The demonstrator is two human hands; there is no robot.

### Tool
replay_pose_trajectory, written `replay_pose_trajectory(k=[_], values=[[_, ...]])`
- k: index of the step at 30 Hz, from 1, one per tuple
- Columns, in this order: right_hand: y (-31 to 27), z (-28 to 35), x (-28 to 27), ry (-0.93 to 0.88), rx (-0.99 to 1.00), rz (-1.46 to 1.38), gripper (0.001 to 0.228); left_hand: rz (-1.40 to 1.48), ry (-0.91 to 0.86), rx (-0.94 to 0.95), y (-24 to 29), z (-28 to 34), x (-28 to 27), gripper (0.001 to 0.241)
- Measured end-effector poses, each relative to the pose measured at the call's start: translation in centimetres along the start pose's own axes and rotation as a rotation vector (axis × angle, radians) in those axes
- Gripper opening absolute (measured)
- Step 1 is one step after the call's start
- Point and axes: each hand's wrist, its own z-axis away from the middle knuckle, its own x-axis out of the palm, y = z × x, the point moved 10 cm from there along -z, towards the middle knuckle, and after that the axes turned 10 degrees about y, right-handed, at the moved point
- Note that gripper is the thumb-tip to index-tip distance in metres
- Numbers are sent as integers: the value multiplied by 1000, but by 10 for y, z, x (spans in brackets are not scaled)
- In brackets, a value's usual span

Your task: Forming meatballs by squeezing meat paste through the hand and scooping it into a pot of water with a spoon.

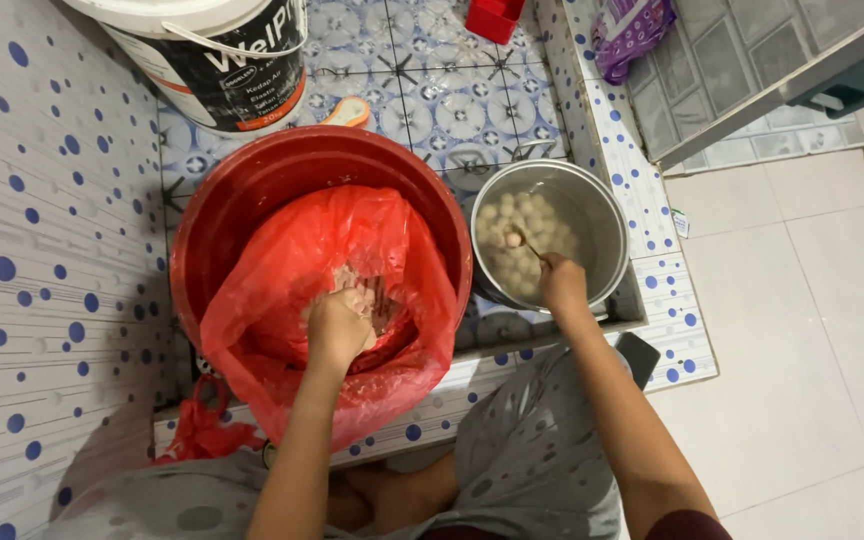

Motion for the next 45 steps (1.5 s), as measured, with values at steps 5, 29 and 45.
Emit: replay_pose_trajectory(k=[5, 29, 45], values=[[-15, -5, -9, 124, -63, -40, 25, 4, 54, 19, -31, -12, 19, 8], [-243, 195, -106, -449, 114, -816, 26, 801, 351, 527, 116, 67, -132, 36], [-212, 192, -120, -452, 145, -806, 28, 1210, 348, -169, 39, 30, -96, 18]])
